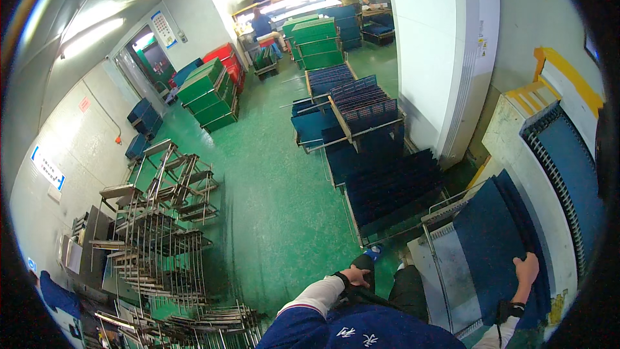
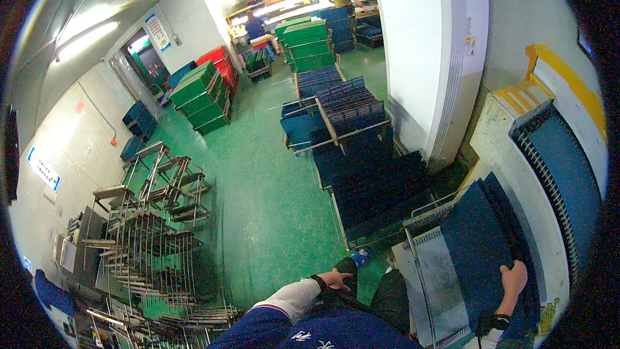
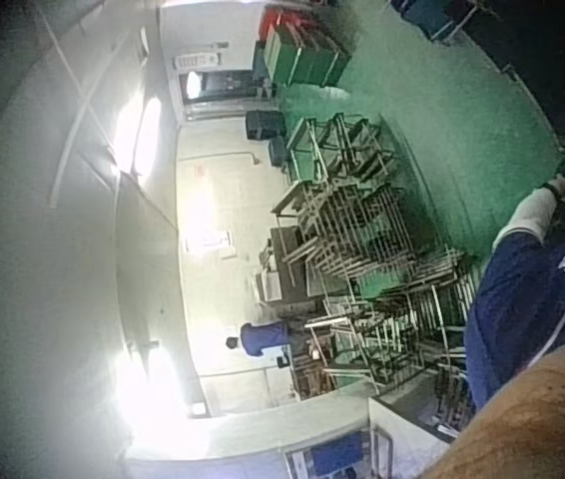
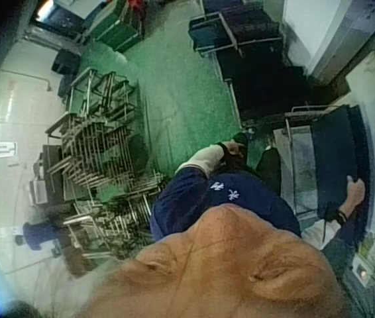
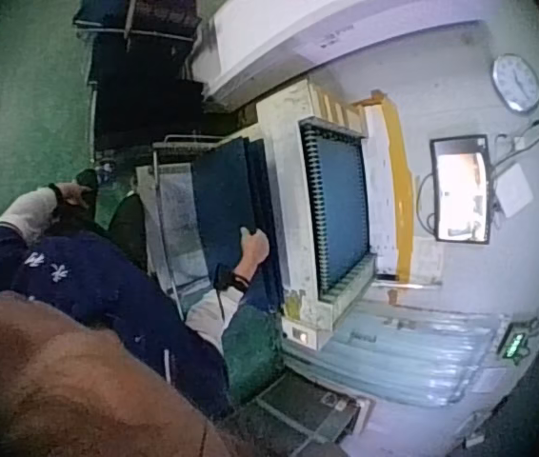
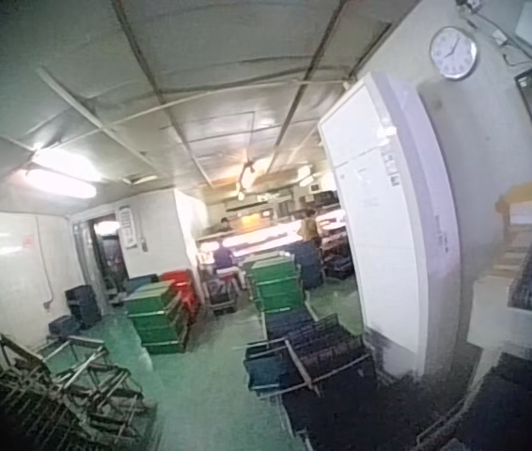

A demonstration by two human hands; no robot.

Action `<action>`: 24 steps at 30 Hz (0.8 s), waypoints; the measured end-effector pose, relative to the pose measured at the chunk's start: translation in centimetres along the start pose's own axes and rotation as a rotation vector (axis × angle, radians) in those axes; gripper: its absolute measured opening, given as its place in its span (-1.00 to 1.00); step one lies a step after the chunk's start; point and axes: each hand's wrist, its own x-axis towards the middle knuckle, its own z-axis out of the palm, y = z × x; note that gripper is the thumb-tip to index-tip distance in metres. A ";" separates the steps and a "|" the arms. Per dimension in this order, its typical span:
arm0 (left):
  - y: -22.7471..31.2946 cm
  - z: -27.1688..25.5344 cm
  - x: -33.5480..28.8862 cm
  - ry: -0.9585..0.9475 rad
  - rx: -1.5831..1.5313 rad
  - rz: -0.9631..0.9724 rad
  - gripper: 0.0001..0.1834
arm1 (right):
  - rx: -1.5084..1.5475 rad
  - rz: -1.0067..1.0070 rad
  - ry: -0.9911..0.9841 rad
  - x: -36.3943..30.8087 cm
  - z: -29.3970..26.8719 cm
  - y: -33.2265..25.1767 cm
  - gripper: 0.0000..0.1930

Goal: Loading large blue plates into a metal storage rack and moving the rack.

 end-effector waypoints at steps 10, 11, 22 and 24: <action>0.2 -0.3 -0.8 0.010 0.020 0.037 -0.02 | 0.009 -0.031 0.073 1.0 1.9 1.6 -0.47; 0.2 -0.3 -0.9 0.007 0.020 0.031 -0.02 | 0.012 -0.030 0.077 0.9 1.9 1.6 -0.47; 0.4 -0.2 -0.6 0.002 0.008 -0.016 -0.01 | 0.017 -0.040 0.084 1.6 2.7 2.4 -0.49; 0.6 -0.3 -1.1 0.005 0.002 -0.012 -0.02 | 0.020 -0.039 0.083 1.4 2.6 2.2 -0.50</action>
